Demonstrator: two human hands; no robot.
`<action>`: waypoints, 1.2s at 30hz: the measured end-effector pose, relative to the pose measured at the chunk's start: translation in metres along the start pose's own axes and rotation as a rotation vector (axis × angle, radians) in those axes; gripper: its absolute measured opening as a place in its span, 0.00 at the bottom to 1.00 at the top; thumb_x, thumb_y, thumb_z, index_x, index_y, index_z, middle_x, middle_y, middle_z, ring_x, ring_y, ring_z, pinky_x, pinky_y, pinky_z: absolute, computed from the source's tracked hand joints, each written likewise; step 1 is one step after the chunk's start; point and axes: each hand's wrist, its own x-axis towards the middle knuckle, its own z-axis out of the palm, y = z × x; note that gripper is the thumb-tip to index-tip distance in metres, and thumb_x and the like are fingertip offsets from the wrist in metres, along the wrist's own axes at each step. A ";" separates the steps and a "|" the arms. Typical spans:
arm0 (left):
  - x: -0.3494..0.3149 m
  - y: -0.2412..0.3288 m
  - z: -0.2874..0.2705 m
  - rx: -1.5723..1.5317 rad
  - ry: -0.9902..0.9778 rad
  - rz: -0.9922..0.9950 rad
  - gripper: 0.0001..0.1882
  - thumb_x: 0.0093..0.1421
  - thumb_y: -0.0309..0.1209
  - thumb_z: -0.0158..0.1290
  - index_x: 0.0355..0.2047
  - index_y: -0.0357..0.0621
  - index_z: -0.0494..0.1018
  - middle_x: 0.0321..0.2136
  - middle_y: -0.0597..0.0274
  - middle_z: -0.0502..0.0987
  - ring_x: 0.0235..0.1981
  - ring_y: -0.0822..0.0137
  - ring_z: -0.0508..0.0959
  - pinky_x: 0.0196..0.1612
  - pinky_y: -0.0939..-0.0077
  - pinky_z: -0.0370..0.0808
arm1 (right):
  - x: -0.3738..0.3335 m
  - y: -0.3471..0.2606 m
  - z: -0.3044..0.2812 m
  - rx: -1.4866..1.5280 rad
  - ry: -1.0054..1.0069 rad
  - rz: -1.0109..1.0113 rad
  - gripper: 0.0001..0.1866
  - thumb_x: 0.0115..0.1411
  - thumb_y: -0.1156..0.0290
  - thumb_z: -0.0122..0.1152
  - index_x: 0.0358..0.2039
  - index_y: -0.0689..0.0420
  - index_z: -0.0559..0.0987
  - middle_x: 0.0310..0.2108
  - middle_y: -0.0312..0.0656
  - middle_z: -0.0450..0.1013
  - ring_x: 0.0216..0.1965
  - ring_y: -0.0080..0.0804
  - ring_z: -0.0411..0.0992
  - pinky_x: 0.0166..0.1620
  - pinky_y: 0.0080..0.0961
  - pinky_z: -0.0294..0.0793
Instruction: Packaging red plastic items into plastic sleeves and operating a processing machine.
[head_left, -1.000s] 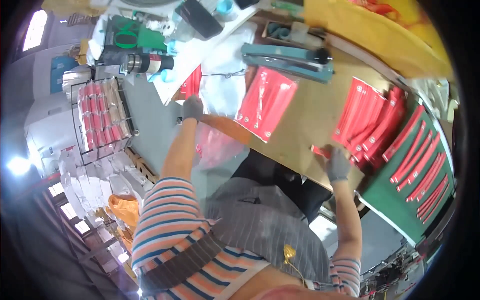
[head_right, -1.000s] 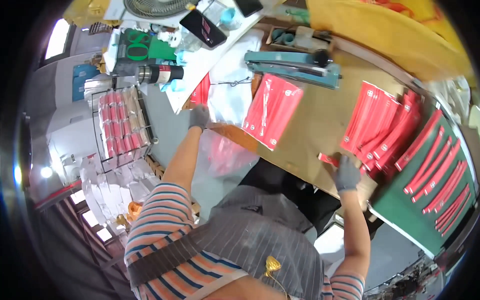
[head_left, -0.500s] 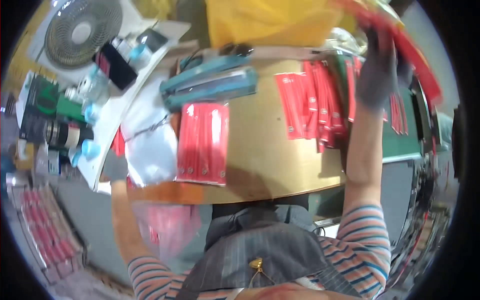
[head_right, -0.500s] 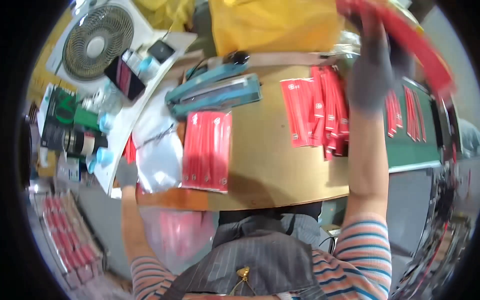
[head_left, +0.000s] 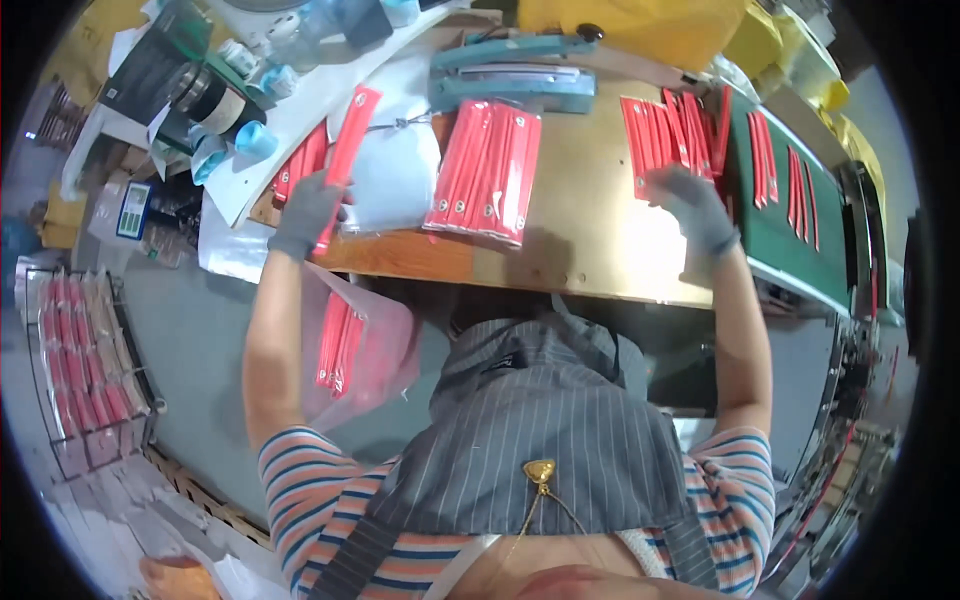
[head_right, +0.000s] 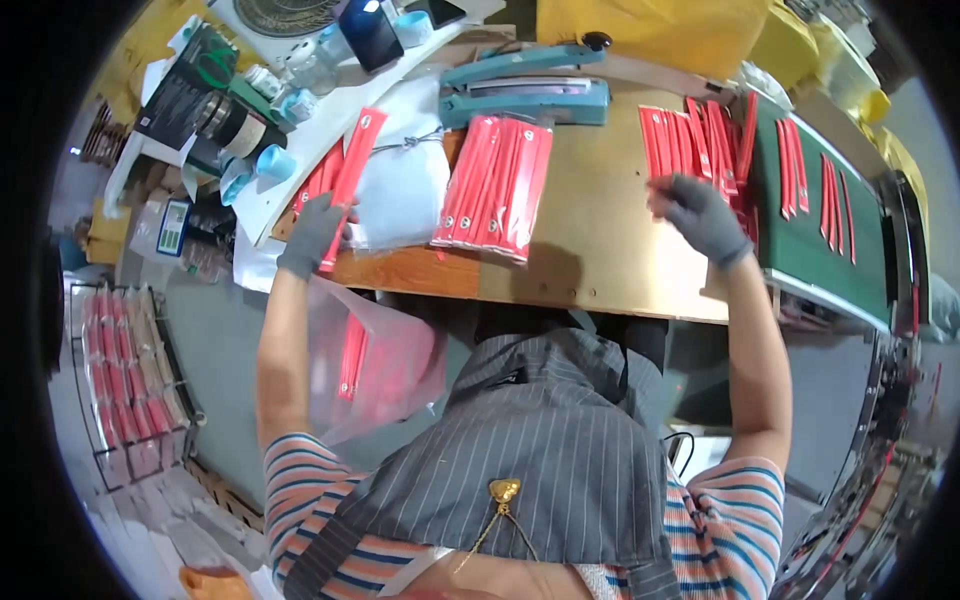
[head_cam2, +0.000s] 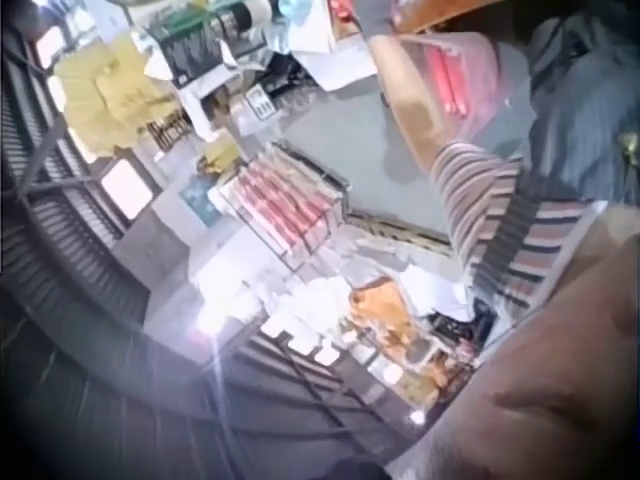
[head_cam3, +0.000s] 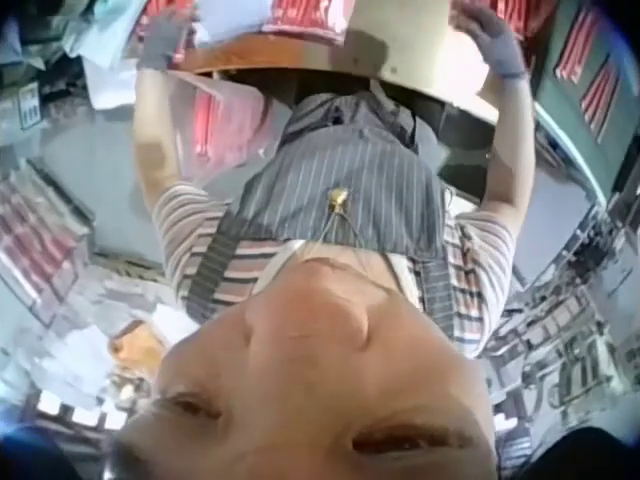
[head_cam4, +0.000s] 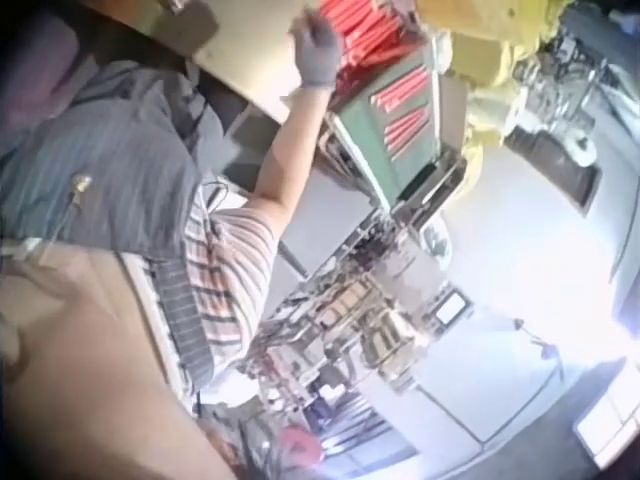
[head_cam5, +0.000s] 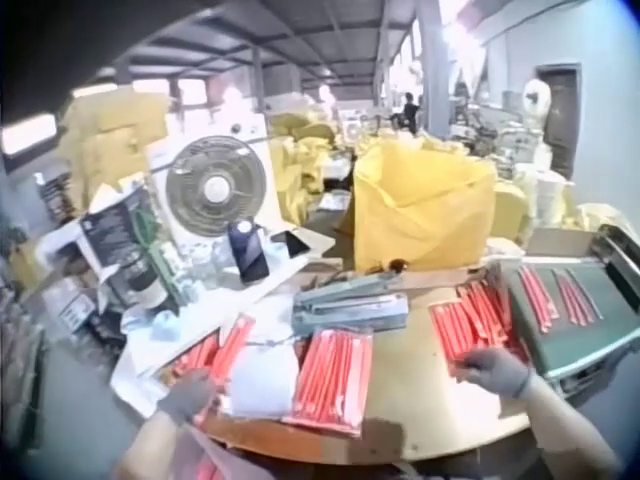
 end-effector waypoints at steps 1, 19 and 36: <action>-0.015 0.021 0.013 -0.177 -0.114 0.017 0.15 0.58 0.32 0.44 0.41 0.35 0.69 0.27 0.60 0.73 0.21 0.72 0.72 0.24 0.78 0.70 | -0.019 0.004 0.009 0.018 -0.034 0.066 0.13 0.56 0.72 0.54 0.41 0.66 0.72 0.30 0.37 0.72 0.31 0.21 0.71 0.37 0.20 0.72; 0.101 0.083 0.342 0.007 -0.097 0.242 0.32 0.57 0.43 0.50 0.51 0.26 0.59 0.46 0.37 0.68 0.52 0.53 0.67 0.53 0.70 0.63 | -0.036 0.126 -0.221 -0.669 0.919 0.444 0.34 0.53 0.47 0.53 0.49 0.64 0.68 0.48 0.58 0.66 0.52 0.49 0.64 0.52 0.34 0.63; 0.160 0.126 0.420 -0.112 0.106 0.311 0.27 0.56 0.50 0.48 0.36 0.32 0.67 0.31 0.43 0.74 0.34 0.49 0.74 0.39 0.62 0.68 | 0.125 0.158 -0.101 -0.418 0.507 0.762 0.58 0.36 0.38 0.64 0.54 0.74 0.55 0.46 0.61 0.67 0.49 0.46 0.68 0.49 0.33 0.68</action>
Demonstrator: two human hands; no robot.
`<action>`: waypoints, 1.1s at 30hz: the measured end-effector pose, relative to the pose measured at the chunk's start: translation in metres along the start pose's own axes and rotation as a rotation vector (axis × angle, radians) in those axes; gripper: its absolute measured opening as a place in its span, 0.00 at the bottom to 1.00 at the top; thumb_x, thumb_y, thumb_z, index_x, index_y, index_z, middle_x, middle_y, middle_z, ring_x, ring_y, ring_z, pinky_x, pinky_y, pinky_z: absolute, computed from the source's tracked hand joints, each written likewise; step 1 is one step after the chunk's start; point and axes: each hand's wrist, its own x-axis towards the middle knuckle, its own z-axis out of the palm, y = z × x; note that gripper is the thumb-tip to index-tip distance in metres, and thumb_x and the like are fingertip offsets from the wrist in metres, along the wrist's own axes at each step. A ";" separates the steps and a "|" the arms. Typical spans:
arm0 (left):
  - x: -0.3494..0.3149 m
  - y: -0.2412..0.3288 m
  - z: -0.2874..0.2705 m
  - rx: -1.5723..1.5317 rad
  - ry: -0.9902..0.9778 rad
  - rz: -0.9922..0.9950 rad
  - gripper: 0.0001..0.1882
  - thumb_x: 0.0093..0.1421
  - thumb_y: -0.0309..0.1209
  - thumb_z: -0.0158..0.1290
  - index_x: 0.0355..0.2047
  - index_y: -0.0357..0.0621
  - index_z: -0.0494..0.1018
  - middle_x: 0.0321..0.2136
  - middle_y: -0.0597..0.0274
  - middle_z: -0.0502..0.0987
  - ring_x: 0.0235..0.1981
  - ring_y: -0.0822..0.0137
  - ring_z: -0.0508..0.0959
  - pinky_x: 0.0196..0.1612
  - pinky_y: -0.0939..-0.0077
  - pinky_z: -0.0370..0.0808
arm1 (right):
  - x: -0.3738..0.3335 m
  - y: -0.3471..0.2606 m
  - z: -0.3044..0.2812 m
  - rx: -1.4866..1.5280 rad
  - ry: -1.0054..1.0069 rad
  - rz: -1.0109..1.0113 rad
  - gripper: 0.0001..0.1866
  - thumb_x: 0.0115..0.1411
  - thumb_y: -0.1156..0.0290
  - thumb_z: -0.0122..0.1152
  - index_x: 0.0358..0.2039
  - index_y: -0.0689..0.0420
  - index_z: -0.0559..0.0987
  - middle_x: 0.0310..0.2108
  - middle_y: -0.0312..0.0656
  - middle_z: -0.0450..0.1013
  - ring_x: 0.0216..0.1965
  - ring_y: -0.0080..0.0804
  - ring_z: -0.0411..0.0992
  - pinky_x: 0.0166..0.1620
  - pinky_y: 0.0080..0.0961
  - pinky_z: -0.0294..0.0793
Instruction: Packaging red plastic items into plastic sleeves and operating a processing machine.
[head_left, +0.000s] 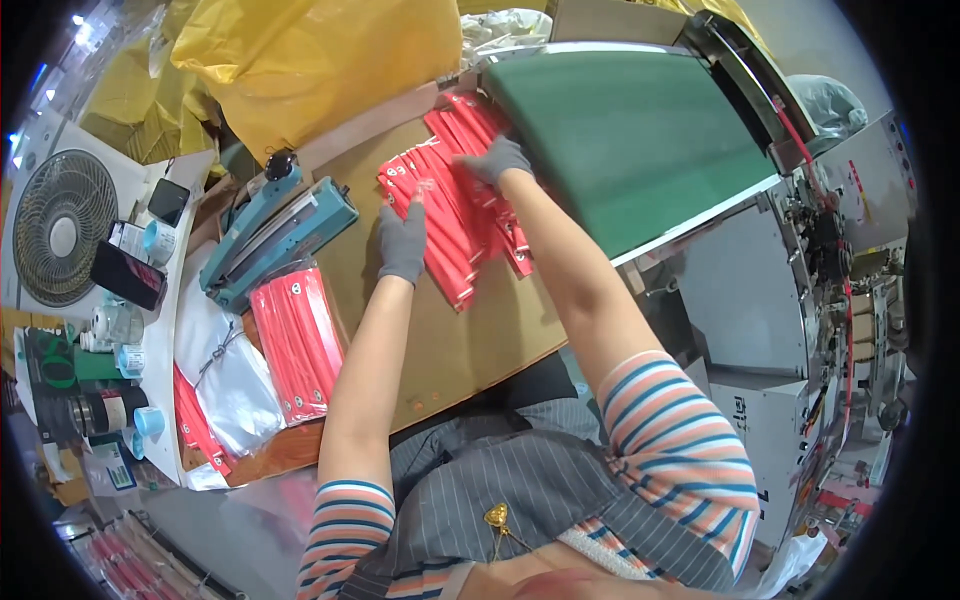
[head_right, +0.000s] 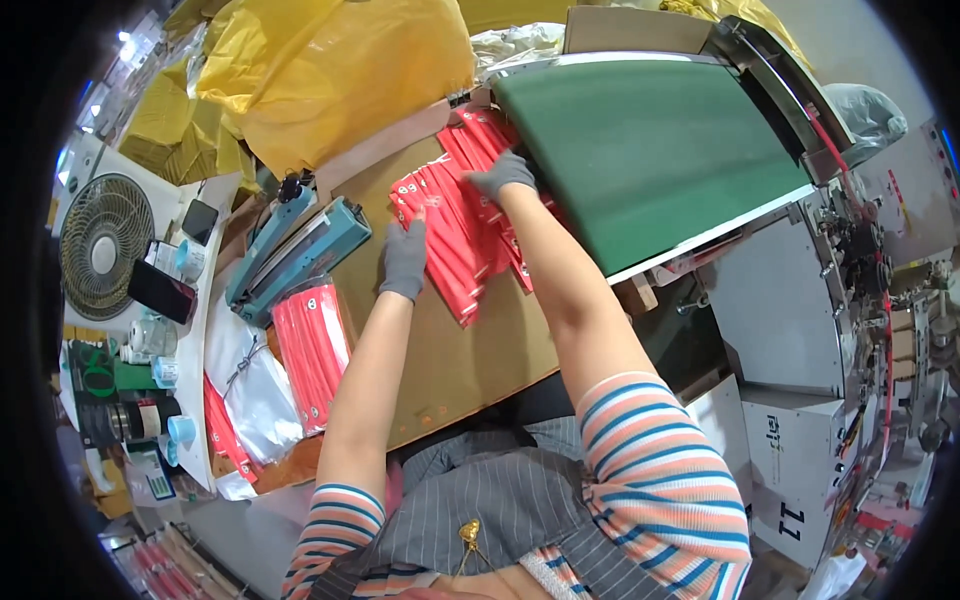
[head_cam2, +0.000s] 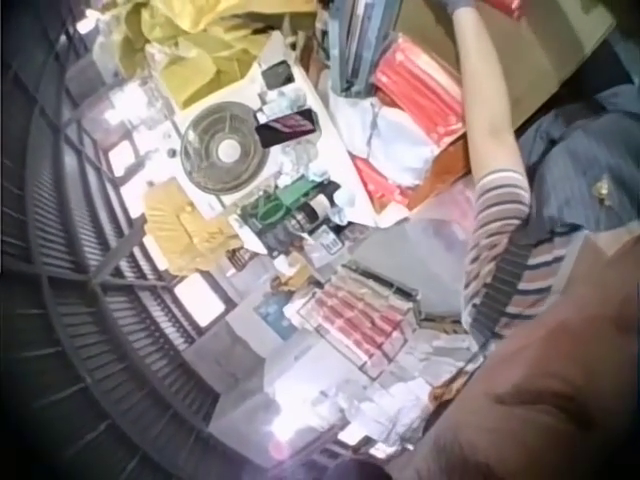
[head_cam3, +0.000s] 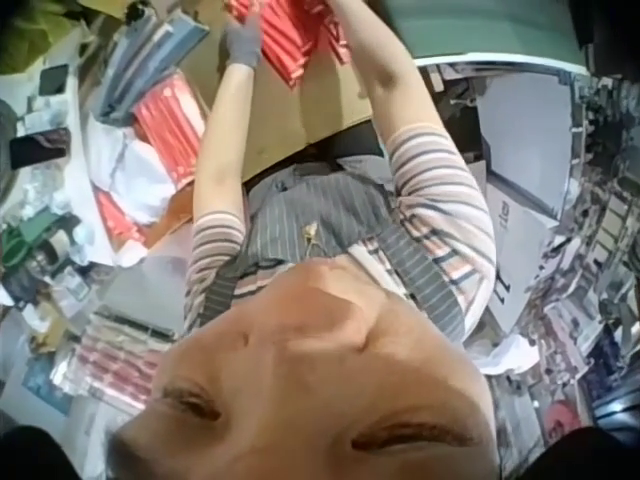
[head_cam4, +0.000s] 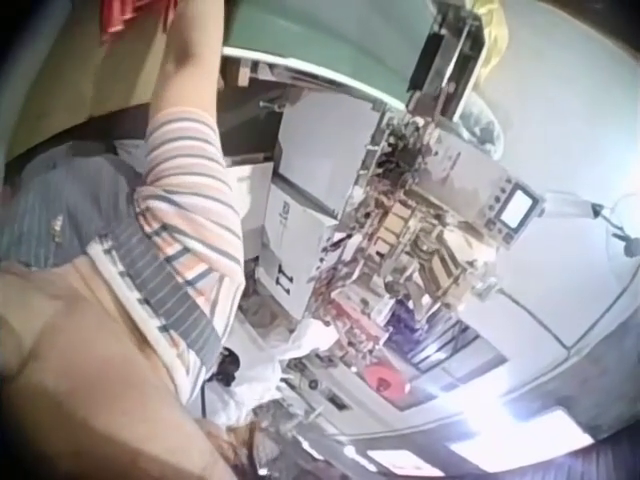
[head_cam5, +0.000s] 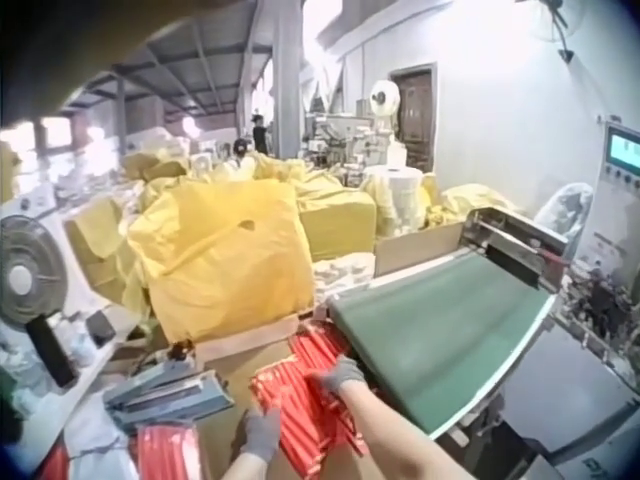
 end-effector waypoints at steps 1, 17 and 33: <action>-0.002 0.000 -0.001 0.060 -0.015 -0.030 0.27 0.56 0.50 0.48 0.36 0.32 0.67 0.33 0.44 0.74 0.35 0.50 0.74 0.39 0.63 0.68 | -0.002 0.009 0.007 0.066 0.201 -0.032 0.55 0.34 0.42 0.66 0.53 0.72 0.59 0.47 0.60 0.67 0.46 0.45 0.70 0.48 0.32 0.70; -0.012 -0.009 -0.050 0.121 -0.273 -0.004 0.38 0.54 0.59 0.44 0.43 0.31 0.65 0.44 0.37 0.69 0.47 0.49 0.70 0.49 0.64 0.65 | -0.093 -0.048 0.071 0.084 0.105 -0.094 0.55 0.37 0.40 0.62 0.57 0.67 0.54 0.50 0.56 0.63 0.51 0.46 0.63 0.52 0.32 0.64; -0.105 -0.021 -0.159 0.340 -0.092 0.189 0.19 0.54 0.39 0.51 0.38 0.34 0.66 0.37 0.46 0.70 0.38 0.50 0.72 0.38 0.62 0.70 | -0.100 -0.043 0.062 -0.199 0.050 -0.077 0.59 0.31 0.34 0.63 0.57 0.62 0.55 0.52 0.51 0.60 0.55 0.45 0.57 0.53 0.36 0.59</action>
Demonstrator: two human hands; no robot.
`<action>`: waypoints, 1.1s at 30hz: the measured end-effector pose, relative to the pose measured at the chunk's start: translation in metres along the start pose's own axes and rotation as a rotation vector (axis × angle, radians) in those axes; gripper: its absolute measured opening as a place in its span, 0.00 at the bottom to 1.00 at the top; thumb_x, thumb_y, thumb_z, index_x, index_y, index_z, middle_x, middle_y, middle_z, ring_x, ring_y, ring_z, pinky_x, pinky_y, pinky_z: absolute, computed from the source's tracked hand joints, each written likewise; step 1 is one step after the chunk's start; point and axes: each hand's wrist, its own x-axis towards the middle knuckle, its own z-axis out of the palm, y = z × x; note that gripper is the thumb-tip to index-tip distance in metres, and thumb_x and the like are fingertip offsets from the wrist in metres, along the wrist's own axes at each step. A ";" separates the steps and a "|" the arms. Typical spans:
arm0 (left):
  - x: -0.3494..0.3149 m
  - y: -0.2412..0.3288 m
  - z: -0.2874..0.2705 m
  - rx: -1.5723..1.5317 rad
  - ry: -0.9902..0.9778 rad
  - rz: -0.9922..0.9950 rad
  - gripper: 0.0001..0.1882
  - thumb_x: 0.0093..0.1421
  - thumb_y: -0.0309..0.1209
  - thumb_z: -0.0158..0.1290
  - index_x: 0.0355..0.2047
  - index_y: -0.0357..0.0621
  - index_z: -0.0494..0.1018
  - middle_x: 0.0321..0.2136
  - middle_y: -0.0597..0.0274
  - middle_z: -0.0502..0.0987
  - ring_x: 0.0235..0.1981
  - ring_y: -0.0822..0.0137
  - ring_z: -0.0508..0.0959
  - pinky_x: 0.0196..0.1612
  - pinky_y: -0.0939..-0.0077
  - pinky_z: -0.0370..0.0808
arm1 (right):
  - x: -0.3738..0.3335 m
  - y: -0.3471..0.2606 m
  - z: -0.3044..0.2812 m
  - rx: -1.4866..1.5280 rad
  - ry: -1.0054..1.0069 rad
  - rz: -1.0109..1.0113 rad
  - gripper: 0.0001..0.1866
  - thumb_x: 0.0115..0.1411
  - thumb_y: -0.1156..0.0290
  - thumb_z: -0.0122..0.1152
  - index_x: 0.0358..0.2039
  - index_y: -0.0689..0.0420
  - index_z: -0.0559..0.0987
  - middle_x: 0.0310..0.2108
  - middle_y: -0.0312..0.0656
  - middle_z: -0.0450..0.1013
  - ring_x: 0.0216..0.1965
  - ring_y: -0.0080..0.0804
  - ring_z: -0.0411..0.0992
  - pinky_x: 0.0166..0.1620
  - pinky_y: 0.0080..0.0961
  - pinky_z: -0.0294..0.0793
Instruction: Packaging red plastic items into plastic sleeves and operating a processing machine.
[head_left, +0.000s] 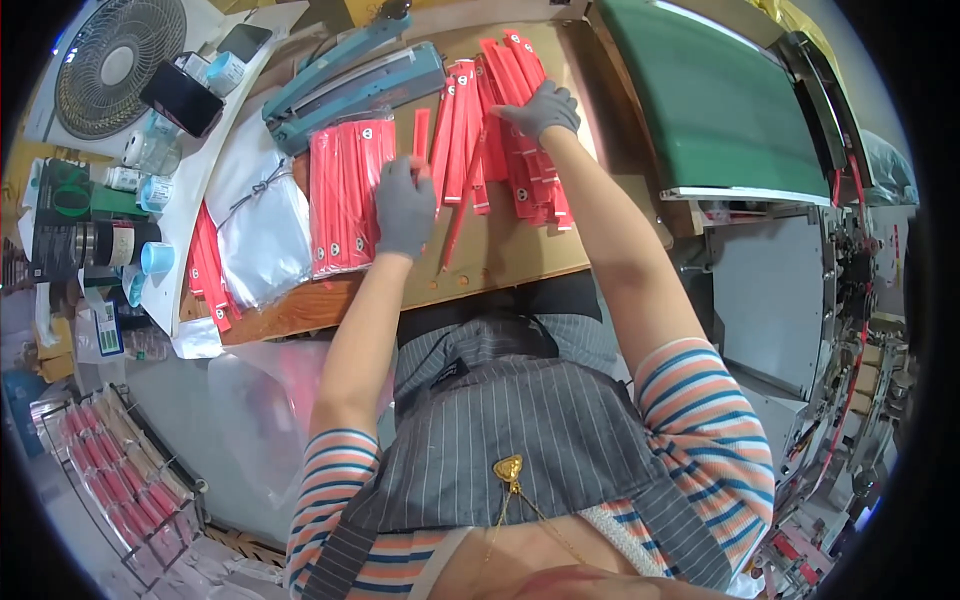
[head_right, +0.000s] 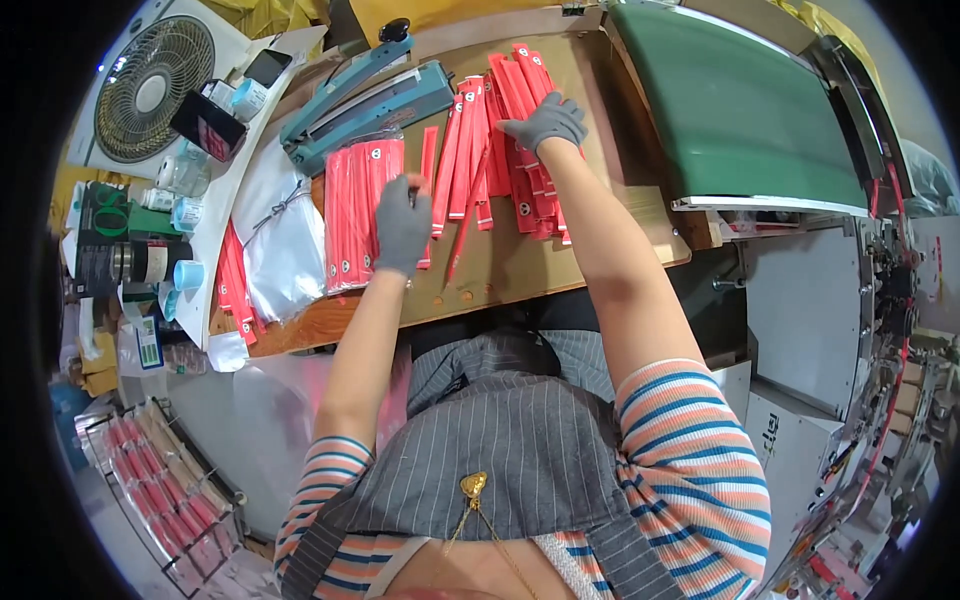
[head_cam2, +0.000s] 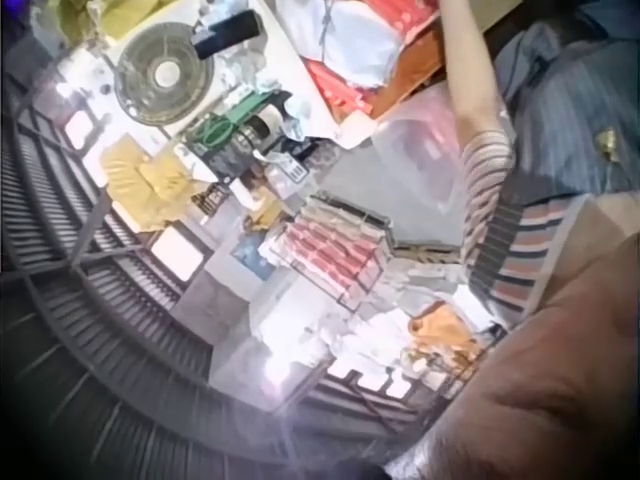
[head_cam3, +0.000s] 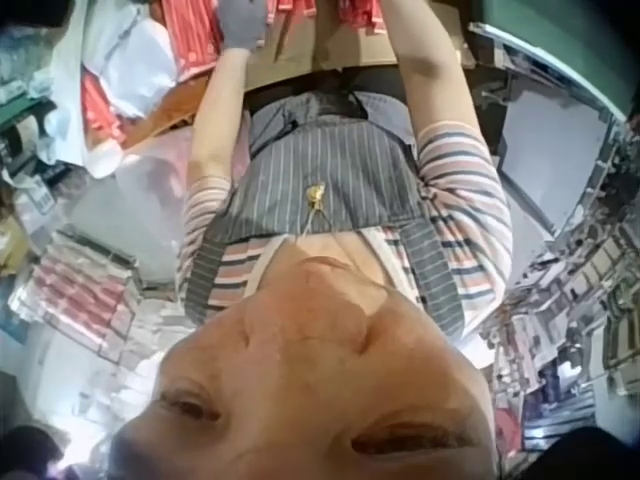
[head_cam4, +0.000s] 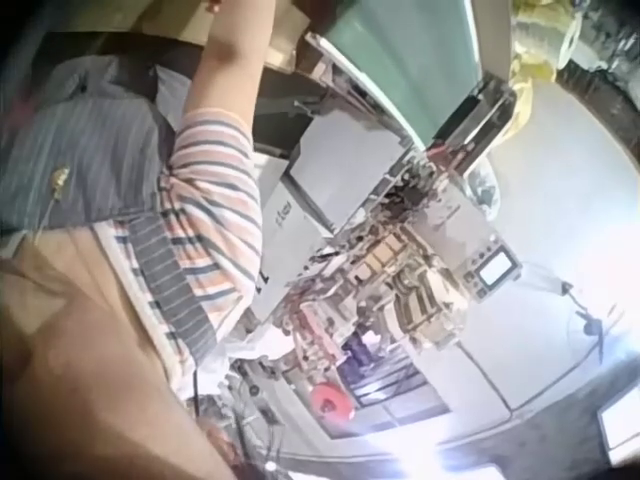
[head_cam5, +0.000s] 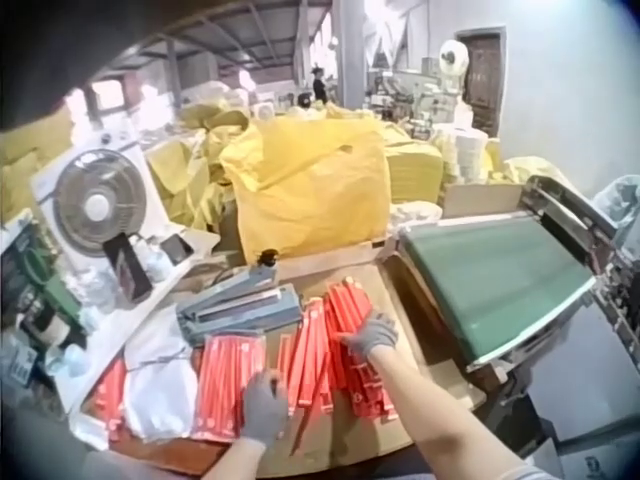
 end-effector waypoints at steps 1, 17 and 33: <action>0.012 -0.003 0.009 -0.003 0.003 -0.001 0.19 0.54 0.39 0.51 0.38 0.34 0.66 0.37 0.46 0.70 0.38 0.50 0.72 0.38 0.62 0.70 | 0.000 -0.001 -0.001 -0.003 0.001 -0.002 0.59 0.31 0.34 0.63 0.57 0.62 0.55 0.52 0.51 0.60 0.55 0.45 0.57 0.53 0.36 0.59; 0.000 0.051 0.067 -0.914 -0.129 -0.522 0.32 0.48 0.51 0.58 0.30 0.26 0.68 0.28 0.53 0.74 0.28 0.68 0.73 0.32 0.73 0.71 | -0.082 0.033 0.016 1.132 -0.609 -0.005 0.31 0.48 0.54 0.60 0.44 0.69 0.69 0.36 0.51 0.73 0.36 0.32 0.73 0.37 0.25 0.72; 0.002 0.123 -0.064 -0.912 -0.057 0.320 0.24 0.43 0.26 0.63 0.42 0.37 0.69 0.36 0.60 0.76 0.34 0.70 0.76 0.37 0.77 0.73 | -0.149 -0.026 -0.091 1.597 -0.410 -0.801 0.25 0.48 0.68 0.63 0.46 0.64 0.68 0.40 0.43 0.71 0.39 0.26 0.70 0.44 0.23 0.69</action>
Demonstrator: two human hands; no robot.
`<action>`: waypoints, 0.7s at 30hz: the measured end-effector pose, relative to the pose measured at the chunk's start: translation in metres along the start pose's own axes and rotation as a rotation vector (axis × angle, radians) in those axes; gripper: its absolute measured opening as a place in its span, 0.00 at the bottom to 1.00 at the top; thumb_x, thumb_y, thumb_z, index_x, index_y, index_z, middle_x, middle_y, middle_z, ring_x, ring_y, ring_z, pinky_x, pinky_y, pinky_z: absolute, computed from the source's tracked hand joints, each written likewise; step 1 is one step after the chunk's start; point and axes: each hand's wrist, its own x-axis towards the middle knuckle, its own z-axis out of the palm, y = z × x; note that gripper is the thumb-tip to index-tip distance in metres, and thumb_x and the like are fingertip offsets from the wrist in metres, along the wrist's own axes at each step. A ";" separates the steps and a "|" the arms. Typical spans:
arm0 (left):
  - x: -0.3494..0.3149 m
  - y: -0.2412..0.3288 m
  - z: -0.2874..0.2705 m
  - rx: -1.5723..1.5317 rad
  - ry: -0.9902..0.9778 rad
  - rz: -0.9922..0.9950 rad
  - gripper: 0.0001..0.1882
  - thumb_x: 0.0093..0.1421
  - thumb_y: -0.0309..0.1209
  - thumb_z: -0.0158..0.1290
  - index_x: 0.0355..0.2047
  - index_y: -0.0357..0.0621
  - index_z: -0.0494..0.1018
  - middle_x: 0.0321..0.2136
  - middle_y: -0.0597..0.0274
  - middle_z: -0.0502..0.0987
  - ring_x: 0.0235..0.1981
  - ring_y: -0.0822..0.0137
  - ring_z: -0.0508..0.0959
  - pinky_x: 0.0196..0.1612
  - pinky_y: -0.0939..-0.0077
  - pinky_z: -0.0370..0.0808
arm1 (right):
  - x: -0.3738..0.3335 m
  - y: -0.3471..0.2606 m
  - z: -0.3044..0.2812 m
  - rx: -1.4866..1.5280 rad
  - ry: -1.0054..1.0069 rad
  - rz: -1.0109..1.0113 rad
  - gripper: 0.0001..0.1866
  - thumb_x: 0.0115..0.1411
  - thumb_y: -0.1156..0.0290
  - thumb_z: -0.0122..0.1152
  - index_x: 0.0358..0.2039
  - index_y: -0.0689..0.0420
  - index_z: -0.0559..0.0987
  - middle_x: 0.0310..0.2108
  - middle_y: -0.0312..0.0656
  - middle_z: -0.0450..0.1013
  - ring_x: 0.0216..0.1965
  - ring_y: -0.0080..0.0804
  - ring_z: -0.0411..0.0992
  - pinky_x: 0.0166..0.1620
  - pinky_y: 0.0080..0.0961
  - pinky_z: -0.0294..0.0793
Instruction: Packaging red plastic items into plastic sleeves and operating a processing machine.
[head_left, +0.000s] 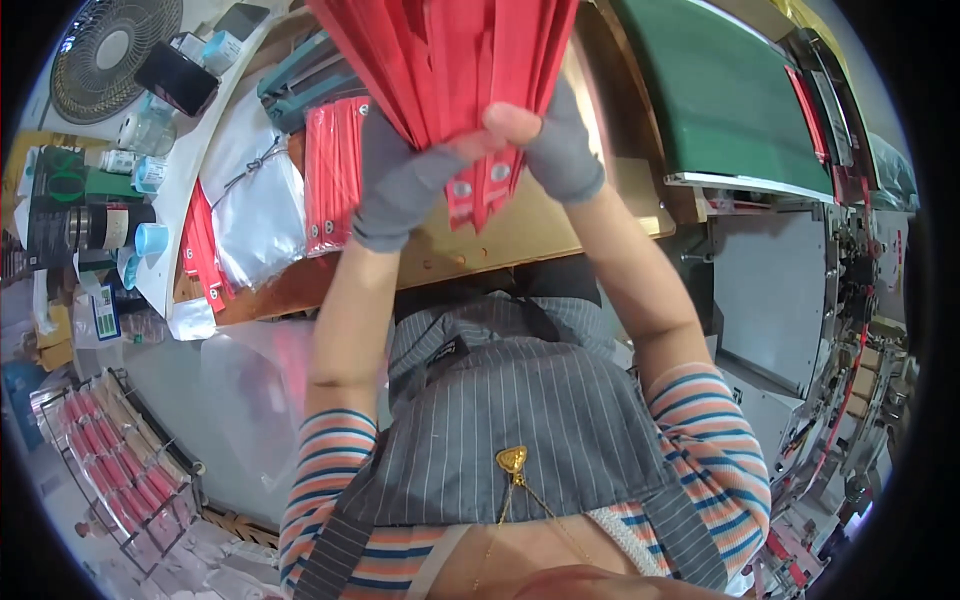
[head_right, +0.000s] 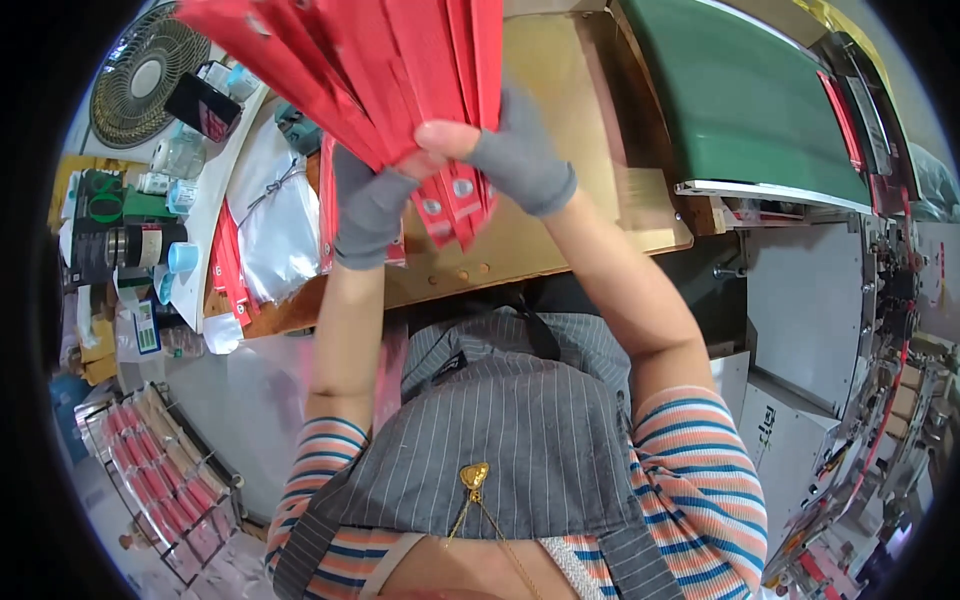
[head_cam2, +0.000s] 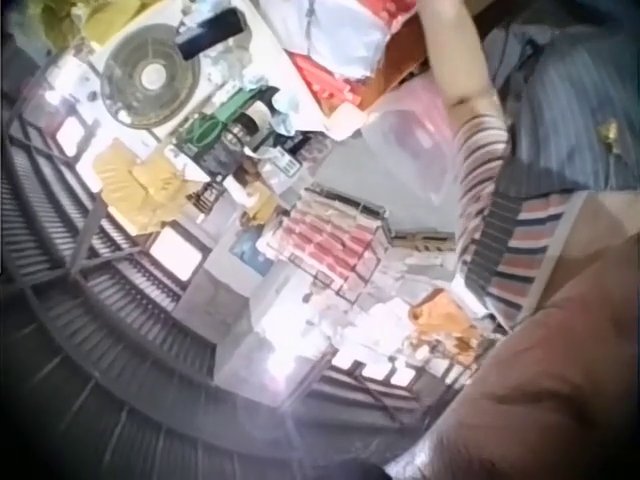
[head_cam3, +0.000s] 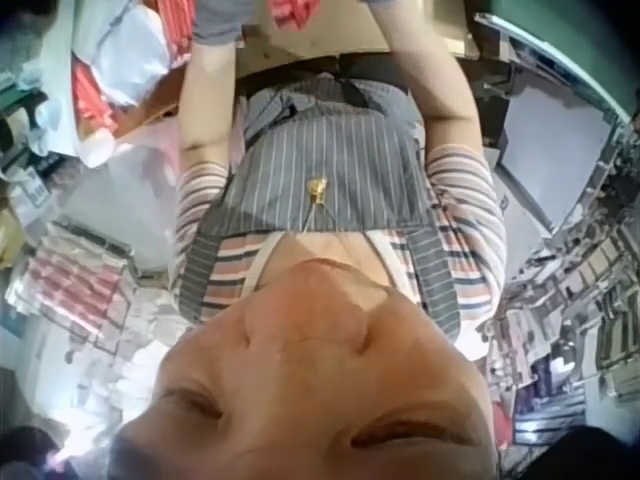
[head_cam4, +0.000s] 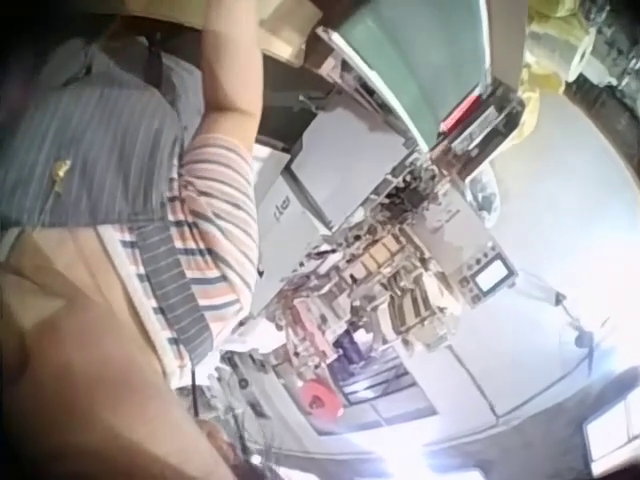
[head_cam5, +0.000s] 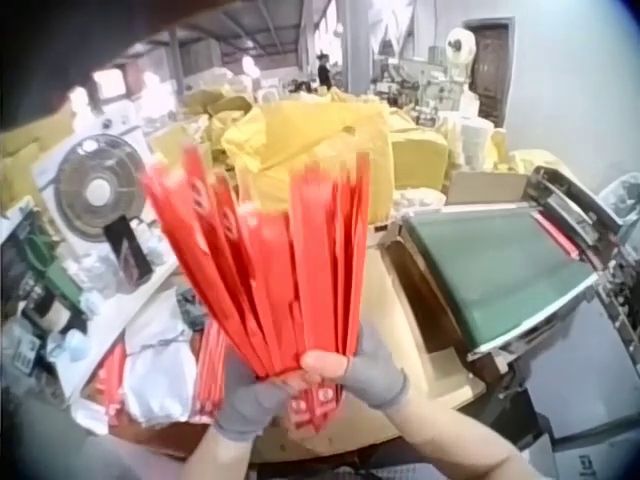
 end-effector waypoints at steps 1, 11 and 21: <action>0.003 0.001 -0.004 -0.001 0.004 -0.008 0.24 0.43 0.26 0.63 0.42 0.37 0.69 0.36 0.60 0.76 0.34 0.70 0.76 0.37 0.77 0.73 | 0.007 -0.006 0.002 0.002 0.002 0.008 0.25 0.48 0.68 0.63 0.46 0.64 0.68 0.40 0.43 0.71 0.39 0.26 0.70 0.44 0.23 0.69; -0.024 -0.058 -0.029 0.076 -0.165 -0.269 0.32 0.41 0.32 0.66 0.46 0.38 0.66 0.39 0.59 0.74 0.38 0.70 0.75 0.40 0.75 0.73 | -0.006 0.005 -0.039 -0.018 -0.370 0.543 0.37 0.41 0.71 0.71 0.52 0.62 0.65 0.42 0.40 0.70 0.44 0.31 0.68 0.46 0.26 0.69; -0.028 -0.041 -0.032 0.280 -0.303 -0.110 0.32 0.42 0.28 0.63 0.49 0.38 0.64 0.44 0.58 0.72 0.44 0.69 0.73 0.45 0.73 0.71 | -0.013 -0.006 0.006 -0.004 -0.188 -0.026 0.58 0.33 0.70 0.77 0.61 0.59 0.48 0.52 0.42 0.60 0.53 0.31 0.60 0.56 0.28 0.60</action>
